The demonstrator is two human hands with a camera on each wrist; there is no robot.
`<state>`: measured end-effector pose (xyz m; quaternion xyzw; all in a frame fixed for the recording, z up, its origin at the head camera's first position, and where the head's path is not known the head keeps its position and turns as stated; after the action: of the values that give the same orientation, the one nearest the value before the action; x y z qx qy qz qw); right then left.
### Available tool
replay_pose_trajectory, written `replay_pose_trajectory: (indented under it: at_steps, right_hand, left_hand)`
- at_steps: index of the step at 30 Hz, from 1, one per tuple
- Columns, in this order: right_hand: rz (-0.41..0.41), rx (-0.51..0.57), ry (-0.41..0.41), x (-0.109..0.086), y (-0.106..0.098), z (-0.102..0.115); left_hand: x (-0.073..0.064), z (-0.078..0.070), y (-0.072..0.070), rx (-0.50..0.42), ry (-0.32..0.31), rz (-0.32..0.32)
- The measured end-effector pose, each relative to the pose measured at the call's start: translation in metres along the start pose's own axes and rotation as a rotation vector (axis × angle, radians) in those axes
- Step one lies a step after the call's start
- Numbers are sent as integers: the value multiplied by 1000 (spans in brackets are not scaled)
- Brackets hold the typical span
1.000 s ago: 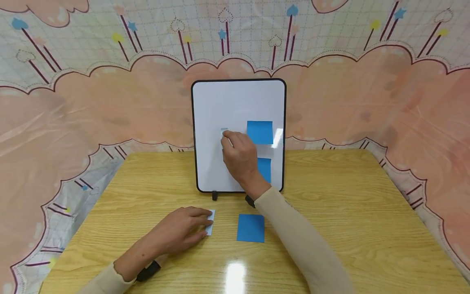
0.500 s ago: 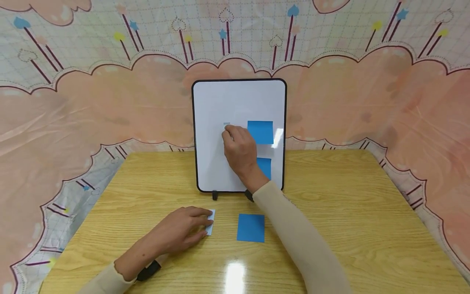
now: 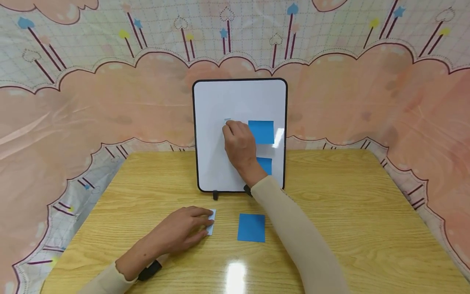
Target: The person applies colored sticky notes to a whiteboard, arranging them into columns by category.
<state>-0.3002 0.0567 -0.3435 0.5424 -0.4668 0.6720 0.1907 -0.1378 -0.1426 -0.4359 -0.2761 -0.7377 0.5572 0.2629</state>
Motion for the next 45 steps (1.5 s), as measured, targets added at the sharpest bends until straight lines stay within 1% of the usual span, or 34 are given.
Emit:
replay_pose_trajectory:
  at_steps: [9, 21, 27, 34, 36, 42, 45]
  right_hand:
    - [40, -8, 37, 5, 3, 1]
    - [9, -76, 31, 5, 7, 0]
    - [15, -99, 40, 1, 7, -1]
    - [48, -89, 47, -6, 2, 2]
    - [60, -84, 51, -8, 1, 3]
    - [141, -109, 53, -14, -3, 8]
    - [173, -106, 56, -17, -4, 10]
  left_hand:
    - [1, 1, -3, 7, 12, -8]
    - [2, 0, -4, 13, 3, 2]
    - [2, 0, -6, 11, -2, 16]
    - [1, -1, -8, -33, -27, 38]
    - [1, 0, -8, -29, -28, 41]
    - [0, 1, -9, -21, -33, 45]
    - [1, 2, -10, -20, -26, 32]
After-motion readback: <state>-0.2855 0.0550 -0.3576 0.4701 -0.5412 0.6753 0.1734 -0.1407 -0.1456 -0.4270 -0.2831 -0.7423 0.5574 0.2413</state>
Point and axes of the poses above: each hand's wrist, its own x-axis towards the middle knuckle, its own y-axis out of the palm, z = x × y, the point moved 2 cm from there along x, towards the middle knuckle, and after that the axes turned 3 degrees about -x, right-handed, at the moved point
